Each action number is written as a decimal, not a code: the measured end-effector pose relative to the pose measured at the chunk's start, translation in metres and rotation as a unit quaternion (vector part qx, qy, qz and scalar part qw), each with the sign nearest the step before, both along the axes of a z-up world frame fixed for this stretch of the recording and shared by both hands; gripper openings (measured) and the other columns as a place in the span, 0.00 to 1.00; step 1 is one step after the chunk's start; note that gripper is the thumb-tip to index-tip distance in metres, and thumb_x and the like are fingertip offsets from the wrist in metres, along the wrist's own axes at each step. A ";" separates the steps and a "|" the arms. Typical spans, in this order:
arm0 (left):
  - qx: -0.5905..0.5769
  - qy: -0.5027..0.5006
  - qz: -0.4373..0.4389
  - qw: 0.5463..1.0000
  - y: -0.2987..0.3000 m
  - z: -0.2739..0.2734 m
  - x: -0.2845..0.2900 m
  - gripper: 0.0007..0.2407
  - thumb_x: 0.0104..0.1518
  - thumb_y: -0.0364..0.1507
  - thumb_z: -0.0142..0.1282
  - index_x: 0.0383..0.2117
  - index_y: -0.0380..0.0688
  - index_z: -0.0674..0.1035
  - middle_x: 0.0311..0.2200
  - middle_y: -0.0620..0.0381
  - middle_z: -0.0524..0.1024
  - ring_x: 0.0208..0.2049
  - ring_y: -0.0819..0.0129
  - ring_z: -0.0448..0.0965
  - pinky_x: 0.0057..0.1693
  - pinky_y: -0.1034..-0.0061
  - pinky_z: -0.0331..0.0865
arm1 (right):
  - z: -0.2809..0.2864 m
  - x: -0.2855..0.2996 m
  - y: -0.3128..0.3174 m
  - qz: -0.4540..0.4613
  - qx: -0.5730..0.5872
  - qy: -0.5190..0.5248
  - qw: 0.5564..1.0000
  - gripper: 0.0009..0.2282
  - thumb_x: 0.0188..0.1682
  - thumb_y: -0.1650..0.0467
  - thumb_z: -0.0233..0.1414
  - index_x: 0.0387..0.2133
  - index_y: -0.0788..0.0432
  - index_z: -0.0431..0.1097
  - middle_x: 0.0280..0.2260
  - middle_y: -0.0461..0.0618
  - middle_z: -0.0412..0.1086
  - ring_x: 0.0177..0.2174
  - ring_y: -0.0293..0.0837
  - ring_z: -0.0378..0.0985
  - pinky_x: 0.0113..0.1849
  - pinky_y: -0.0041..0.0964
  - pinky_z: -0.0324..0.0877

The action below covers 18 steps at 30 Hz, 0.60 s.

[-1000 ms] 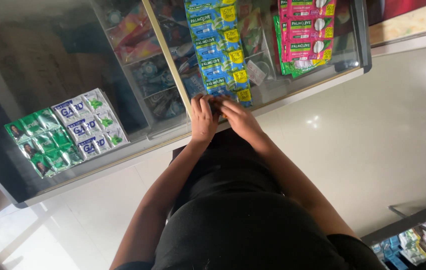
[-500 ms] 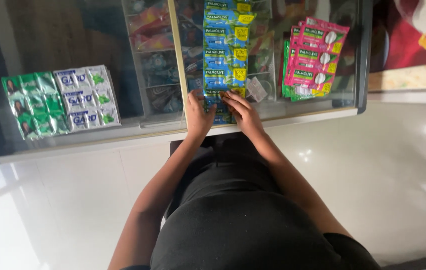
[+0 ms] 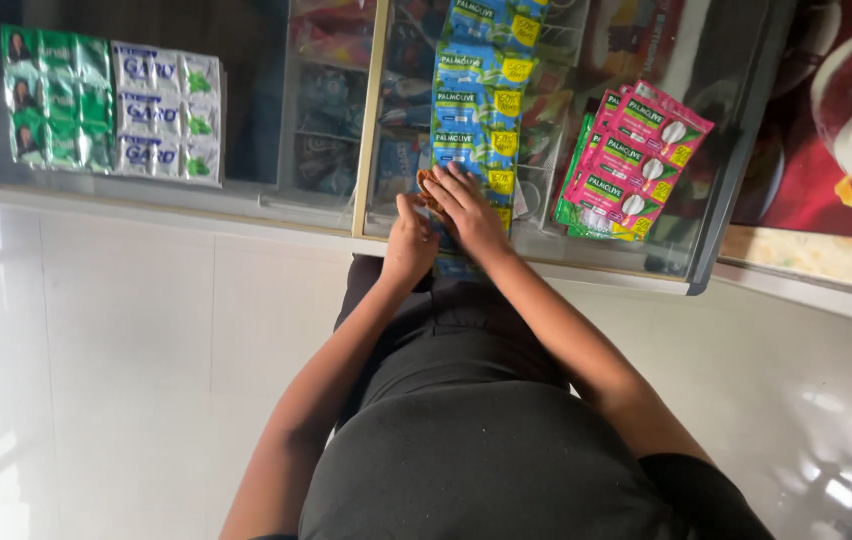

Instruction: Organizing and folding long strips of shampoo and conditioner sachets on top of a display counter in a shop.

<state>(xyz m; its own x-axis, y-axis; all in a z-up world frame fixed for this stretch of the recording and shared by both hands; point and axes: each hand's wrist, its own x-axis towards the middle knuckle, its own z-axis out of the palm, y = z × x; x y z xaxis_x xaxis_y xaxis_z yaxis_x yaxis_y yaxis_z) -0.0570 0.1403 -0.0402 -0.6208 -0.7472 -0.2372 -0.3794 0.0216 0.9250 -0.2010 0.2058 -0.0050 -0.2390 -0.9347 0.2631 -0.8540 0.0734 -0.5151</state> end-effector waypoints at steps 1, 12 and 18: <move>0.002 -0.002 0.007 1.000 -0.001 0.012 0.000 0.23 0.51 0.14 0.55 0.53 0.40 0.62 0.33 0.44 0.76 0.36 0.48 0.79 0.42 0.59 0.73 | -0.003 -0.012 0.007 0.007 0.002 -0.002 1.000 0.22 0.48 0.74 0.59 0.58 0.57 0.68 0.59 0.56 0.66 0.60 0.58 0.65 0.59 0.56 0.62; -0.179 -0.049 -0.013 0.982 0.010 0.015 0.002 0.23 0.50 0.13 0.54 0.53 0.43 0.69 0.39 0.40 0.77 0.38 0.39 0.77 0.41 0.52 0.70 | -0.024 -0.008 0.026 0.057 -0.008 -0.035 0.998 0.19 0.55 0.81 0.52 0.60 0.61 0.68 0.62 0.51 0.65 0.64 0.49 0.65 0.62 0.43 0.61; -0.106 -0.066 -0.012 0.992 0.010 0.027 0.001 0.27 0.47 0.15 0.57 0.55 0.44 0.66 0.30 0.47 0.76 0.34 0.48 0.79 0.39 0.57 0.72 | -0.033 -0.059 0.023 0.100 -0.041 0.076 0.991 0.17 0.57 0.80 0.53 0.60 0.61 0.67 0.63 0.53 0.64 0.65 0.52 0.64 0.60 0.41 0.64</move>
